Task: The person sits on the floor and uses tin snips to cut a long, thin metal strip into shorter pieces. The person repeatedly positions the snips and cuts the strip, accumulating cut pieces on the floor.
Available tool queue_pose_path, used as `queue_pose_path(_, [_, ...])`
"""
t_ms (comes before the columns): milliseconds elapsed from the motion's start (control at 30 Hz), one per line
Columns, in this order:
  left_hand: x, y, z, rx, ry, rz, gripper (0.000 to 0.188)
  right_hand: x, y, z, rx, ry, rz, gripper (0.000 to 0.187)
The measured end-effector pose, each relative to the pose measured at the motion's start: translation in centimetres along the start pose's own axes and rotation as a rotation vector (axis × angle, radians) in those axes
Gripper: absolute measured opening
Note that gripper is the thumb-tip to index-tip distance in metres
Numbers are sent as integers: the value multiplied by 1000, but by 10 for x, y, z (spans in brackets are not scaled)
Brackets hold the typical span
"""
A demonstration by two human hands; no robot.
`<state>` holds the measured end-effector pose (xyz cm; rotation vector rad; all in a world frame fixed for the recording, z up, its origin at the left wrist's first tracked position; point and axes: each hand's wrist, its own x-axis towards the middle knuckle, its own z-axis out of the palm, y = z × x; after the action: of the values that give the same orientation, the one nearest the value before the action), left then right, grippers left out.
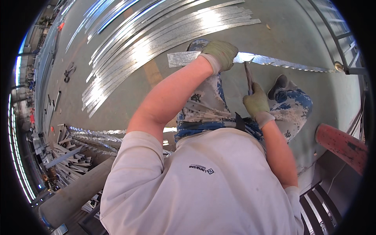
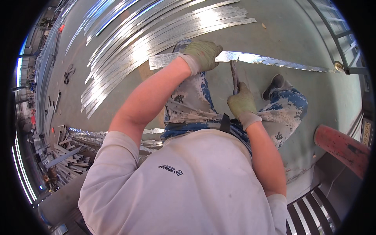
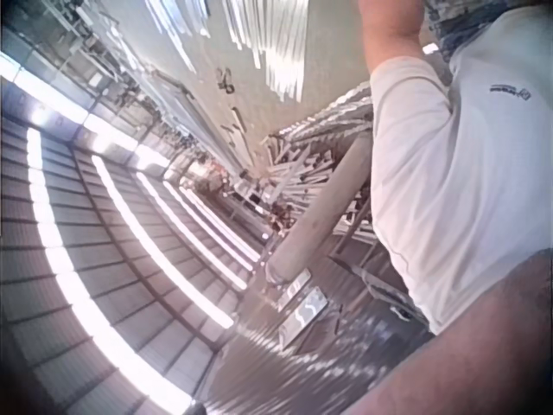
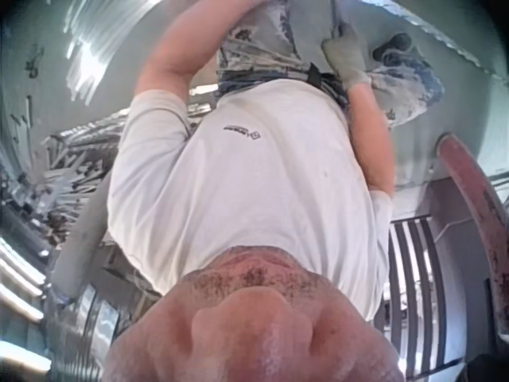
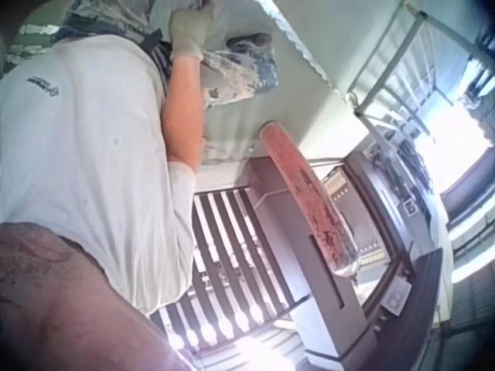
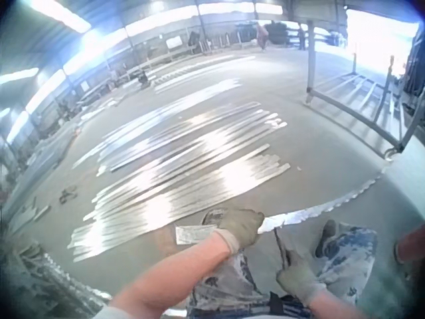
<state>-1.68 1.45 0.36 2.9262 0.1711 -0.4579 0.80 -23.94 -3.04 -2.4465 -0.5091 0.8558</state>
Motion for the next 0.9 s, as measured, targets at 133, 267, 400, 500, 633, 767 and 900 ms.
queue_pose_path(133, [6,6,12,-31,30,11,42,-3,2,-4,-48,17,52,71])
queue_pose_path(267, [22,4,25,-46,91,0,40,13,8,-5,-75,7,76,74])
queue_pose_path(400, [45,4,30,-36,35,-21,41,34,19,-3,-59,30,61,73])
queue_pose_path(500, [49,1,35,-50,-7,-36,44,45,24,0,-75,-28,115,74])
queue_pose_path(633, [37,-2,28,-101,-44,-45,48,51,31,9,-67,-20,83,74])
queue_pose_path(767, [-3,-5,16,-74,242,-84,59,52,30,7,-26,-42,88,73])
queue_pose_path(900, [-57,-38,9,-110,767,-248,67,49,27,7,-67,-17,88,73])
